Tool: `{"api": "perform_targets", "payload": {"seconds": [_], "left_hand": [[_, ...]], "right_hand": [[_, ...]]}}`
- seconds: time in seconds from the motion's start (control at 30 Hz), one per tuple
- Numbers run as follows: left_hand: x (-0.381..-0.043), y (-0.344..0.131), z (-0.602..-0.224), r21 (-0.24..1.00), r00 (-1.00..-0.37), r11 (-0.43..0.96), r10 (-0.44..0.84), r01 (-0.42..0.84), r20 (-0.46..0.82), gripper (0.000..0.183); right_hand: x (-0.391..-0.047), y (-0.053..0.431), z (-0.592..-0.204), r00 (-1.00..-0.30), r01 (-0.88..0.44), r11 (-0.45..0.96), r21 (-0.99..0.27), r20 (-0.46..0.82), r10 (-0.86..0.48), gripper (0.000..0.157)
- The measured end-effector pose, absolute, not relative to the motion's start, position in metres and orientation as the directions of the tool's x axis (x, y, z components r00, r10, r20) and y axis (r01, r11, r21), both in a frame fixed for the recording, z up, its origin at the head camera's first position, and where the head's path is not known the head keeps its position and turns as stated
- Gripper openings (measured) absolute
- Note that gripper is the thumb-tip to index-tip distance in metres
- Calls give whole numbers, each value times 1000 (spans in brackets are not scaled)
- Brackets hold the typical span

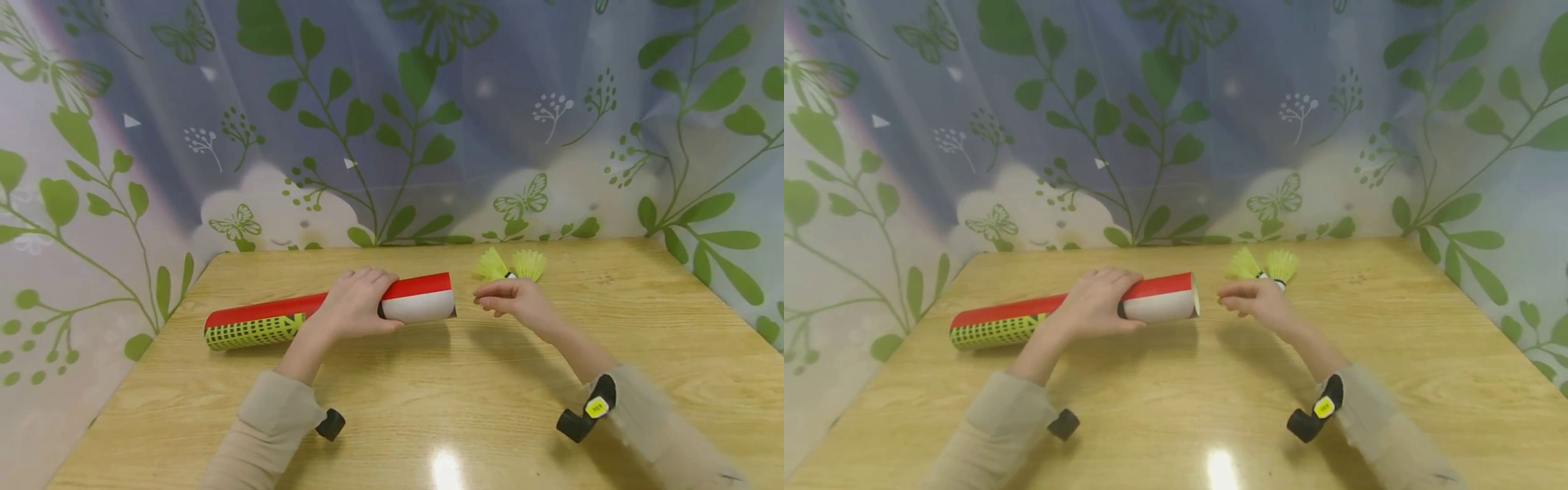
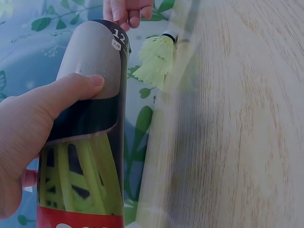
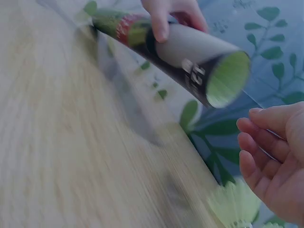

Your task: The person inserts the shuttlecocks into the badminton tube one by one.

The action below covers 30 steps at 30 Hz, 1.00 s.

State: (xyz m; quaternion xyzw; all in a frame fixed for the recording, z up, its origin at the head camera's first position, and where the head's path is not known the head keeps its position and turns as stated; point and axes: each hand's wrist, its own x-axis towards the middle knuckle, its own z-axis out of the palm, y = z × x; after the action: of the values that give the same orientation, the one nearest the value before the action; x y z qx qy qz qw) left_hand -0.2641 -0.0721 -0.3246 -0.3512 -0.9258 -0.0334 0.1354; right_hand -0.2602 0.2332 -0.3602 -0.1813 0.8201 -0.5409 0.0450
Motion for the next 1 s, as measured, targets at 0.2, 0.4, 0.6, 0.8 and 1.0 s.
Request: {"api": "perform_targets", "payload": {"seconds": [0.2,0.4,0.6,0.8,1.0], "left_hand": [[-264,-74,-325,-61,-716,754,643,654,271,70],[-264,-75,-325,-75,-713,756,642,650,282,70],[-264,-76,-326,-83,-707,751,649,655,281,71],[-263,-78,-326,-84,-711,756,642,649,288,70],[-263,-79,-325,-78,-711,756,642,650,288,69]], "right_hand": [[-272,270,-358,-954,-238,390,-889,139,-266,41],[-284,300,-354,-975,-209,456,-865,149,-163,47],[-296,317,-351,-985,-173,500,-849,136,-109,49],[-313,326,-348,-989,-149,558,-817,114,-98,50],[-325,334,-354,-990,-123,574,-810,58,-131,56]]}}
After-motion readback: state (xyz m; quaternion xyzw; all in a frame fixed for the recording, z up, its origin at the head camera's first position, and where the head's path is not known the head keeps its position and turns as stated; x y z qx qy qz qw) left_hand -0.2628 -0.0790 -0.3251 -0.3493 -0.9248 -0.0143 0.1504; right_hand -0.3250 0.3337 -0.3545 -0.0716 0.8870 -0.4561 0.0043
